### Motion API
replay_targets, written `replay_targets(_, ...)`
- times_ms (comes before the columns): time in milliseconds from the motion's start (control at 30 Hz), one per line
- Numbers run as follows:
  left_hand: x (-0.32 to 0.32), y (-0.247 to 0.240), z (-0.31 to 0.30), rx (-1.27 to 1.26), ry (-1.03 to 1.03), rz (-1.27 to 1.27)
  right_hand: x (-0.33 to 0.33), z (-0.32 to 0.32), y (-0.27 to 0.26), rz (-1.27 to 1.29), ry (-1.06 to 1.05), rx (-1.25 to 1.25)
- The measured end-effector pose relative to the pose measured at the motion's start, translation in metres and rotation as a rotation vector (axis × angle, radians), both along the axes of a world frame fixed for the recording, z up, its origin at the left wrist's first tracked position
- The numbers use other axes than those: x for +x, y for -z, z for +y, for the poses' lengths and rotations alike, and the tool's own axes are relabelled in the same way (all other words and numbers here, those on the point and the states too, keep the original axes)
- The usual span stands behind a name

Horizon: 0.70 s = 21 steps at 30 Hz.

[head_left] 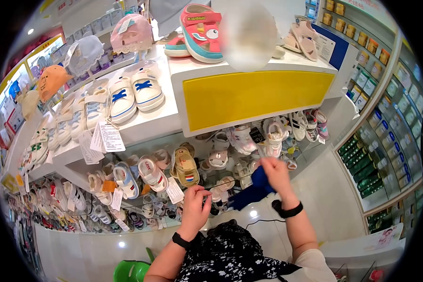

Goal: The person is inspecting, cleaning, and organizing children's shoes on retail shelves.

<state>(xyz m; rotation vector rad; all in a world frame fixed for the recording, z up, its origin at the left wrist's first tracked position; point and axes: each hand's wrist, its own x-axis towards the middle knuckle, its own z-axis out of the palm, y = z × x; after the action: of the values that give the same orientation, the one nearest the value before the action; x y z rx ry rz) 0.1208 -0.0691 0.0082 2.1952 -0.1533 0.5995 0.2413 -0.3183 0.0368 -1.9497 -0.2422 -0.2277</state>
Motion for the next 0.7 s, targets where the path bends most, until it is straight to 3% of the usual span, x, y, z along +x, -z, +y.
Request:
replay_targets(200, 0.006, 0.003, -0.019, 0.007, 0.131, 0.102, 0.048, -0.045, -0.033, -0.045, 0.229, -0.491)
replay_targets(367, 0.019, -0.001, -0.026, 0.021, 0.131, 0.127, 0.08, -0.054, -0.014, -0.081, 0.161, -0.683)
replay_targets(500, 0.04, -0.005, -0.048, -0.01, 0.121, 0.121, 0.086, -0.065, -0.019, -0.097, 0.073, -0.572)
replay_targets(700, 0.084, -0.023, -0.075, -0.029, -0.074, 0.077, 0.094, -0.112, -0.001, -0.009, -0.078, 0.023)
